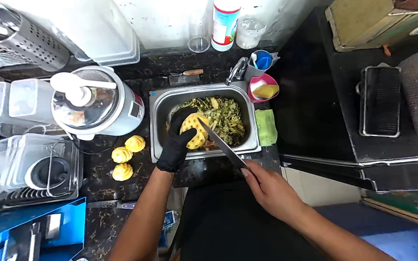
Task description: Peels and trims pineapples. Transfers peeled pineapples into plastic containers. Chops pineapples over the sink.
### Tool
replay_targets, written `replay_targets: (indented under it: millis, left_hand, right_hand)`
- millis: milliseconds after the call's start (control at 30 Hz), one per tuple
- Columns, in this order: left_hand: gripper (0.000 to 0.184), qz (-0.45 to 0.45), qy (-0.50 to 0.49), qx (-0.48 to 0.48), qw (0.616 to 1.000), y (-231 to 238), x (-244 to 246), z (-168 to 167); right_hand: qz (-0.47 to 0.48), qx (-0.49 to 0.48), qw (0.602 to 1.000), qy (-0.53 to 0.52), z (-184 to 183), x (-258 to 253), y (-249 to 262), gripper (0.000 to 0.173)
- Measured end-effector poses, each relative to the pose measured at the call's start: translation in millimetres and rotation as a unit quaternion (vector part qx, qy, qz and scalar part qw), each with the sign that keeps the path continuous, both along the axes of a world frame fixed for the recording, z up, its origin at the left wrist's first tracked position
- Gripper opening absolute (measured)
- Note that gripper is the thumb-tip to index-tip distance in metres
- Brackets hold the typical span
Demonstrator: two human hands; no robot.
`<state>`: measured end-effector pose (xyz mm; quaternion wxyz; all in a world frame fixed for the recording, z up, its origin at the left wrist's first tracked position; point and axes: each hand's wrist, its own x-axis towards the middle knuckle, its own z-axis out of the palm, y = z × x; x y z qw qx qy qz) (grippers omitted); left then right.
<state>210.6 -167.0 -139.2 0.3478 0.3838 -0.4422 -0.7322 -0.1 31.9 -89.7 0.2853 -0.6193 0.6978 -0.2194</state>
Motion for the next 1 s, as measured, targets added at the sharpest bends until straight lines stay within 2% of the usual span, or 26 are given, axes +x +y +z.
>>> replay_targets:
  millis: [233, 400, 600, 767, 1000]
  left_hand:
    - [0.056, 0.006, -0.027, -0.088, 0.996, 0, -1, 10]
    - [0.057, 0.026, -0.019, -0.100, 0.994, 0, -4, 13]
    - [0.053, -0.010, -0.036, -0.073, 0.997, 13, -11, 11]
    - [0.052, 0.084, -0.050, -0.073, 0.993, 7, -13, 8]
    - [0.053, 0.114, -0.042, -0.100, 0.988, 15, -21, 15]
  right_hand:
    - [0.005, 0.005, 1.000, 0.002, 7, 2, -1, 0.036]
    - [0.000, 0.010, 1.000, 0.019, 13, 7, 0, 0.037]
    - [0.007, 0.041, 0.999, -0.005, 9, 2, -6, 0.037]
    - [-0.023, -0.060, 0.994, 0.087, 0, 5, -1, 0.042]
    - [-0.023, -0.069, 0.984, 0.160, -5, 9, 0, 0.044]
